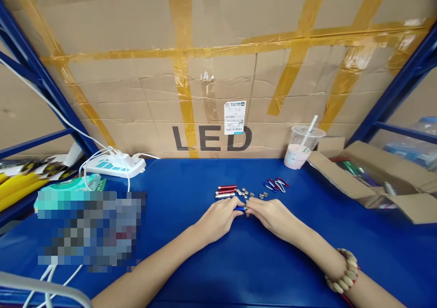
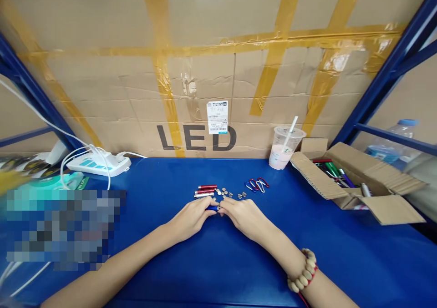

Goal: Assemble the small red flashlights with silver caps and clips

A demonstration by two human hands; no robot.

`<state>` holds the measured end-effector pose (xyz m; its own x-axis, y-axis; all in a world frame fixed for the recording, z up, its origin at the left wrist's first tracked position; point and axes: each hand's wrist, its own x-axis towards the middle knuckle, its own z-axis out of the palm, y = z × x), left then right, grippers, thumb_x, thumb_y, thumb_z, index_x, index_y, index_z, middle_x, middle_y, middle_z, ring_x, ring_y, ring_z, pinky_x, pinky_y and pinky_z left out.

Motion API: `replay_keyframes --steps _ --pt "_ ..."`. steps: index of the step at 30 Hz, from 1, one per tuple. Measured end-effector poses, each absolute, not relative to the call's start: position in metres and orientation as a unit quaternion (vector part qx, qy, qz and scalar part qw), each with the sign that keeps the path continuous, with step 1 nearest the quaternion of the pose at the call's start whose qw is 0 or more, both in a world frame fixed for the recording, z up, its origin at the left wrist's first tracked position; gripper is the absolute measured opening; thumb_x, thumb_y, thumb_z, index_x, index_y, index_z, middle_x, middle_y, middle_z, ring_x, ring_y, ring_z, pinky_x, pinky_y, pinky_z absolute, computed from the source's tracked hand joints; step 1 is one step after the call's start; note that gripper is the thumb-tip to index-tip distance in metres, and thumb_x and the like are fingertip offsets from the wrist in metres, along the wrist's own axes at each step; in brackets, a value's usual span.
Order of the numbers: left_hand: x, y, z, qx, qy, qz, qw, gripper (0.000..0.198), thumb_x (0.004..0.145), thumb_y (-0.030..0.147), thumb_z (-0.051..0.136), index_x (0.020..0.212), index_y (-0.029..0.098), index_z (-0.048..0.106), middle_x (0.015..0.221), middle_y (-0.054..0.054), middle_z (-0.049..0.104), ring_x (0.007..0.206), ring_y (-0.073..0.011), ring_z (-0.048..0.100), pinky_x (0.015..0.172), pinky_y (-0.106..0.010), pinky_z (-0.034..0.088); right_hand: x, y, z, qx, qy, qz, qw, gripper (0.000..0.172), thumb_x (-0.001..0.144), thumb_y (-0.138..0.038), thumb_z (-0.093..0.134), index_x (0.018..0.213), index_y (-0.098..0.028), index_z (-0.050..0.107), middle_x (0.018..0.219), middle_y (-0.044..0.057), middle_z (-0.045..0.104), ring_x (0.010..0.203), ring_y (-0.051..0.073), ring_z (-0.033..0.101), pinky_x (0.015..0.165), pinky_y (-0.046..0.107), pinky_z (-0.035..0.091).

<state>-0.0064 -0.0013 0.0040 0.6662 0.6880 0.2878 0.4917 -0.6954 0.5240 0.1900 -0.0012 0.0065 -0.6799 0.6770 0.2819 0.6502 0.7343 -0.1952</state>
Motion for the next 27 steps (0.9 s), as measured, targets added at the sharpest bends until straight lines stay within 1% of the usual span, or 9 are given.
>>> replay_keyframes --steps 4,7,9,11,14,16,18,22,27 --pt "-0.0058 -0.0036 0.0045 0.899 0.318 0.243 0.18 0.011 0.092 0.019 0.033 0.091 0.018 0.044 0.099 -0.005 0.062 0.09 -0.0166 0.059 0.076 -0.026 0.046 0.1924 -0.0024 0.0104 -0.34 -0.913 0.084 0.21 0.035 0.096 -0.026 0.029 0.075 -0.019 0.057 0.076 0.001 0.062 0.068 0.013 0.058 0.057 0.022 0.036" --pt "-0.0049 -0.0068 0.0033 0.911 0.298 0.257 0.122 0.014 0.093 0.019 0.031 0.085 0.018 0.043 0.085 -0.004 0.06 0.078 -0.016 0.058 0.068 -0.025 0.045 0.1918 -0.0054 0.014 -0.336 -0.903 0.127 0.237 0.036 0.095 -0.027 0.031 0.071 -0.019 0.057 0.072 0.0 0.062 0.066 0.012 0.057 0.06 0.021 0.036" --pt "-0.0046 -0.0076 0.0019 0.919 0.282 0.263 0.078 0.019 0.093 0.019 0.028 0.083 0.017 0.043 0.079 -0.004 0.058 0.072 -0.0154 0.056 0.066 -0.025 0.043 0.1899 -0.008 0.0153 -0.341 -0.894 0.155 0.246 0.038 0.094 -0.028 0.033 0.067 -0.018 0.056 0.068 0.0 0.061 0.063 0.011 0.055 0.06 0.021 0.036" --pt "-0.0045 -0.0074 0.0007 0.925 0.27 0.262 0.045 0.021 0.094 0.019 0.027 0.083 0.017 0.045 0.077 -0.004 0.058 0.069 -0.0148 0.055 0.065 -0.025 0.042 0.1879 -0.0101 0.0149 -0.359 -0.878 0.203 0.245 0.04 0.094 -0.031 0.033 0.062 -0.017 0.054 0.061 0.0 0.058 0.058 0.01 0.054 0.058 0.02 0.035" --pt "-0.0045 -0.0068 -0.0007 0.931 0.265 0.249 0.022 0.021 0.094 0.018 0.027 0.088 0.016 0.047 0.078 -0.004 0.059 0.068 -0.0151 0.055 0.064 -0.025 0.042 0.1867 -0.0109 0.0113 -0.395 -0.836 0.308 0.224 0.045 0.093 -0.038 0.033 0.06 -0.016 0.052 0.048 -0.003 0.049 0.044 0.008 0.049 0.052 0.019 0.035" --pt "-0.0044 -0.0071 -0.0013 0.932 0.272 0.238 0.03 0.02 0.093 0.018 0.028 0.09 0.016 0.048 0.08 -0.004 0.06 0.07 -0.0157 0.055 0.065 -0.026 0.043 0.187 -0.0099 0.0086 -0.403 -0.816 0.355 0.214 0.047 0.092 -0.043 0.033 0.06 -0.015 0.052 0.047 -0.003 0.047 0.041 0.007 0.047 0.049 0.018 0.035" --pt "-0.004 -0.0078 -0.0016 0.928 0.287 0.232 0.055 0.019 0.093 0.018 0.03 0.093 0.016 0.049 0.084 -0.004 0.062 0.074 -0.0161 0.057 0.068 -0.026 0.044 0.1876 -0.0083 0.007 -0.404 -0.809 0.369 0.215 0.048 0.091 -0.046 0.034 0.06 -0.015 0.052 0.048 -0.003 0.047 0.041 0.007 0.048 0.049 0.018 0.035" --pt "-0.0026 -0.0091 -0.0008 0.912 0.312 0.241 0.113 0.019 0.093 0.018 0.033 0.103 0.018 0.049 0.089 -0.003 0.063 0.08 -0.0159 0.059 0.072 -0.026 0.045 0.188 -0.0051 0.0076 -0.408 -0.813 0.357 0.215 0.049 0.091 -0.048 0.035 0.061 -0.015 0.055 0.046 -0.003 0.046 0.041 0.008 0.047 0.048 0.018 0.035" --pt "-0.0009 -0.0095 0.0003 0.883 0.342 0.283 0.149 0.02 0.091 0.016 0.037 0.104 0.021 0.052 0.091 -0.002 0.063 0.084 -0.0158 0.059 0.076 -0.028 0.046 0.1877 -0.0023 0.0102 -0.416 -0.821 0.327 0.214 0.05 0.093 -0.045 0.031 0.065 -0.015 0.059 0.05 -0.002 0.05 0.043 0.007 0.048 0.049 0.018 0.035"
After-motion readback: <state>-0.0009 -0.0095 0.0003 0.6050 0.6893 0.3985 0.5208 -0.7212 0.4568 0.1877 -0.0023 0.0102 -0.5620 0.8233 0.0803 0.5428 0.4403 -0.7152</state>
